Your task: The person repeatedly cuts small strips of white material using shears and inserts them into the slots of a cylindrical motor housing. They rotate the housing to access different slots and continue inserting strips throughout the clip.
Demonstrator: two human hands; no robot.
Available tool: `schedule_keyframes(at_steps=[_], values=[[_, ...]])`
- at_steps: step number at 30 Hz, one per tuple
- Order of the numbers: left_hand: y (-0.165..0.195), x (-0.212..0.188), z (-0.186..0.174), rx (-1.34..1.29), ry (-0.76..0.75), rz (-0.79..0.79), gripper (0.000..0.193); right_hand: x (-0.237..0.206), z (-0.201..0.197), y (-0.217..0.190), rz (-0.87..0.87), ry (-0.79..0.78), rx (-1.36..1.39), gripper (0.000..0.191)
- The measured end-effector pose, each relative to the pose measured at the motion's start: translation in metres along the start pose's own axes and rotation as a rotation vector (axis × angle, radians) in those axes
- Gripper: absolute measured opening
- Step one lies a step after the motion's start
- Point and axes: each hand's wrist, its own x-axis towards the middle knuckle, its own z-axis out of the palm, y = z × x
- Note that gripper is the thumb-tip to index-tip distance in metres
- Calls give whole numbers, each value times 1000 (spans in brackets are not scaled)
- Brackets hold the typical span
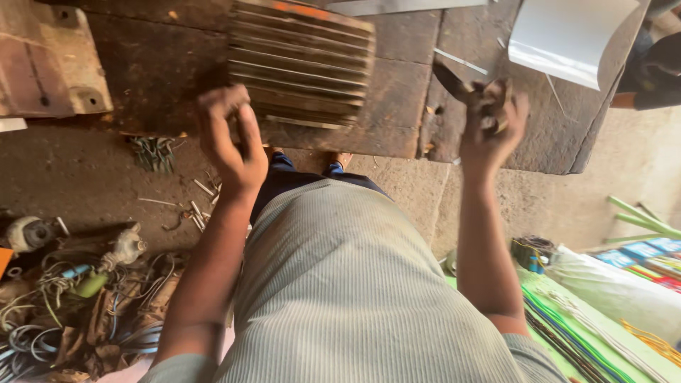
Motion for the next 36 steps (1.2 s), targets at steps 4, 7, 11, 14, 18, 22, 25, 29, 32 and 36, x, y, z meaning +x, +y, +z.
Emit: schedule_keyframes(at_steps=[4, 7, 11, 14, 18, 22, 25, 29, 32, 36], values=[[44, -20, 26, 79, -166, 253, 21, -45, -21, -14, 574, -338, 381, 27], [65, -41, 49, 268, -251, 378, 30, -70, -27, -11, 982, -514, 943, 43], [69, -68, 79, 492, -325, 446, 45, -87, -23, 7, 1459, -510, 1151, 44], [58, -76, 100, 649, -295, 521, 53, -88, -23, 15, 1326, -724, 1079, 37], [47, -76, 115, 728, -364, 503, 51, -78, -21, 4, 1137, -931, 971, 39], [48, -75, 116, 861, -426, 439, 51, -61, 0, -21, 1182, -1050, 1079, 41], [48, -72, 116, 956, -464, 408, 61, -52, 15, -32, 1151, -1060, 1155, 42], [50, -66, 115, 857, -468, 377, 42, -45, 21, -36, 1204, -1075, 1204, 38], [52, -65, 114, 794, -457, 367, 39, -40, 16, -37, 1271, -1078, 1148, 37], [49, -68, 117, 795, -429, 373, 33, -30, 7, -39, 1333, -1072, 1129, 38]])
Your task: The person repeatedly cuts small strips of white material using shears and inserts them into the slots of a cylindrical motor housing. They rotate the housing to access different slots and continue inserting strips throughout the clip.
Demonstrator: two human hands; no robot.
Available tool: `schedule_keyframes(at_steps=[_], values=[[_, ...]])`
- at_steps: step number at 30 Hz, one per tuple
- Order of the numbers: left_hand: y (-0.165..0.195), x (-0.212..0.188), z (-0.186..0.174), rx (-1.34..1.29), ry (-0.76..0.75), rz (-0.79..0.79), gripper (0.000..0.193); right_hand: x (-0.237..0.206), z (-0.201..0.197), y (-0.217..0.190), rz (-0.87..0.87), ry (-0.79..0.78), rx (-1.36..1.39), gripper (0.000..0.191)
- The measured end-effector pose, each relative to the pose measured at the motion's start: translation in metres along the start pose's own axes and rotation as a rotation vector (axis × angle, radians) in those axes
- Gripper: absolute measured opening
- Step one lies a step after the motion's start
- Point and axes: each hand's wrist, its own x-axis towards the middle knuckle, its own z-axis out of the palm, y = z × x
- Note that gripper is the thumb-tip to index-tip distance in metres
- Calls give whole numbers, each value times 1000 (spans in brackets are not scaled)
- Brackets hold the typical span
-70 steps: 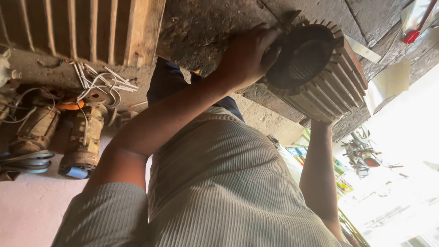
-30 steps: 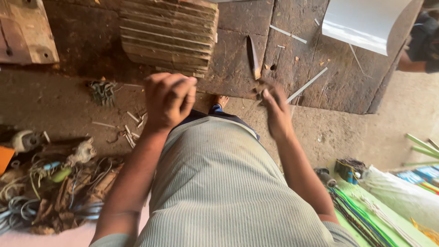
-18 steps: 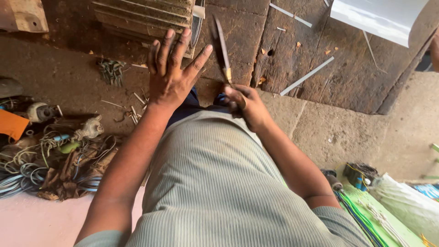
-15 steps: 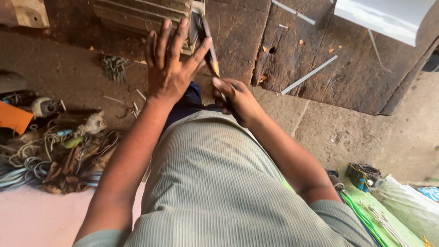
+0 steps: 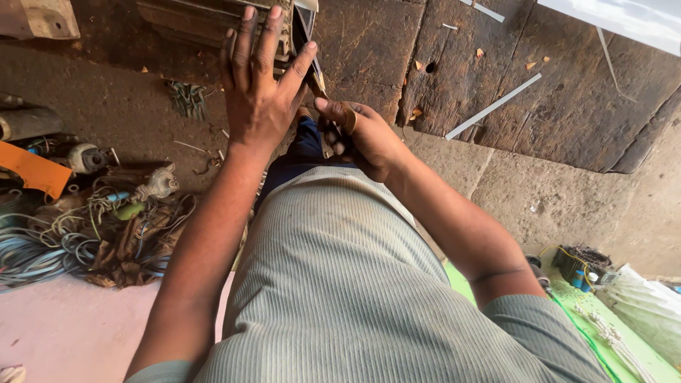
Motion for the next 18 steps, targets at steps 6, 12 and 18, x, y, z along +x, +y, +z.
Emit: schedule_keyframes(at_steps=[6, 12, 18], values=[[-2, 0, 17, 70, 22, -15, 28, 1, 4, -11, -37, 7, -87, 38], [2, 0, 9, 102, 6, -26, 34, 8, 3, -7, -73, -55, -67, 44], [5, 3, 3, 77, 8, -31, 33, 12, -1, -3, -45, -17, -88, 40]])
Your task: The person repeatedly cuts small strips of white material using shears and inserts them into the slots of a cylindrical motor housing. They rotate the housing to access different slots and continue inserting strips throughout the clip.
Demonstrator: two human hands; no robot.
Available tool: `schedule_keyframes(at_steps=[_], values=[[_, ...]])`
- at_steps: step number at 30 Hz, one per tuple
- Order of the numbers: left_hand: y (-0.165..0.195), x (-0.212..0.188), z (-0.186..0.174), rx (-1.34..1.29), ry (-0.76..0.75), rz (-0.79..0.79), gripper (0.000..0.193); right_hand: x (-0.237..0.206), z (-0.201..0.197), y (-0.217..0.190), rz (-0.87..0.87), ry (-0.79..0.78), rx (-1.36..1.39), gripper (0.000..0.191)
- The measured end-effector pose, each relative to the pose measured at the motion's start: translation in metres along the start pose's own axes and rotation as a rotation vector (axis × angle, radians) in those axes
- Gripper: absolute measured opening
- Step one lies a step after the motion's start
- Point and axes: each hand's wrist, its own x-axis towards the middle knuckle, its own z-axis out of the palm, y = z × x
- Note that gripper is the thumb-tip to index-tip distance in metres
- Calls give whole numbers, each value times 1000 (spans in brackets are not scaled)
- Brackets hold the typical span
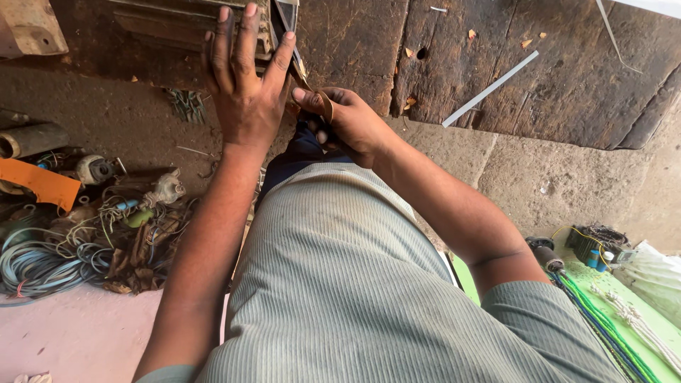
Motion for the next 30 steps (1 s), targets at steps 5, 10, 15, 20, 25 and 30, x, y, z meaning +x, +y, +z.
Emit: schedule_keyframes(at_steps=[5, 10, 15, 20, 25, 30], values=[[1, -2, 5, 7, -4, -3, 33, 0, -3, 2, -6, -11, 30, 39], [10, 3, 18, 128, 62, -25, 32, -5, -2, -2, 4, -18, -4, 37], [18, 6, 23, 243, 104, -49, 33, -11, 1, -9, -20, -23, 21, 39], [17, 7, 24, 234, 158, -43, 30, -13, 1, -8, -26, -10, 23, 38], [19, 4, 24, 167, 147, -47, 30, -10, -1, -1, -24, -31, 1, 38], [13, 4, 5, -10, 65, -20, 28, -24, -24, 10, -95, 25, -322, 41]])
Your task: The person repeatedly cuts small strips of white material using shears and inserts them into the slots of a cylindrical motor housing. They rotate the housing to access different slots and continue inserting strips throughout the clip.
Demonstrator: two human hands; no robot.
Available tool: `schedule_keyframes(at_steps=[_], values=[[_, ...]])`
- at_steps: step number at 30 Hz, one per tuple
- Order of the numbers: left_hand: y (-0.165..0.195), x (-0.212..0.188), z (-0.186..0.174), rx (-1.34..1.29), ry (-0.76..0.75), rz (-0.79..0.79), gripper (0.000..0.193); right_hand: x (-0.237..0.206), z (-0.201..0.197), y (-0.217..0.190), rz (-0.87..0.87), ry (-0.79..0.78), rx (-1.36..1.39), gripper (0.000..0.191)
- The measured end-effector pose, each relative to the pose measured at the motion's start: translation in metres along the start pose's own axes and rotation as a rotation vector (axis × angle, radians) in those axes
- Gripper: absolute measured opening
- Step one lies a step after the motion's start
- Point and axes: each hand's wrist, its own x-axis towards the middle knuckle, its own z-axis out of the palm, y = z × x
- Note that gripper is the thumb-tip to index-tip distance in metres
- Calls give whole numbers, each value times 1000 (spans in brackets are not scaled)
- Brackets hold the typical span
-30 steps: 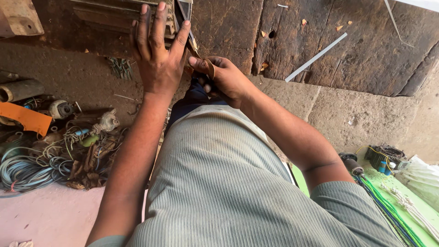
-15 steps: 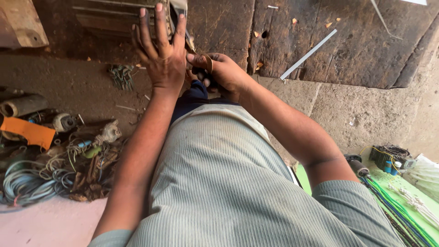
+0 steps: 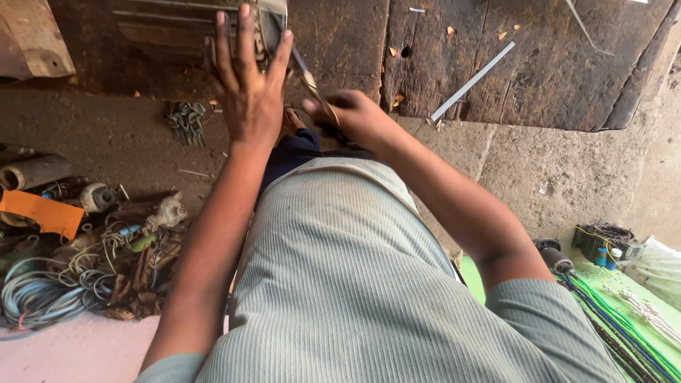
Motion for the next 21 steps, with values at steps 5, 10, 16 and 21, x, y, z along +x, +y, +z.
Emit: schedule_keyframes(at_steps=[5, 10, 16, 21], values=[[-41, -14, -42, -345, 138, -85, 26, -23, -49, 23, -113, 476, -1190, 30], [-122, -23, -29, -720, 194, -836, 25, -17, -67, 18, -124, 792, -1442, 39], [-213, 5, 38, -1435, -4, -1324, 56, 36, -13, -28, -986, 666, -1259, 23], [-218, 32, 61, -1777, -259, -993, 39, 114, 11, -54, -1099, 625, -1466, 33]])
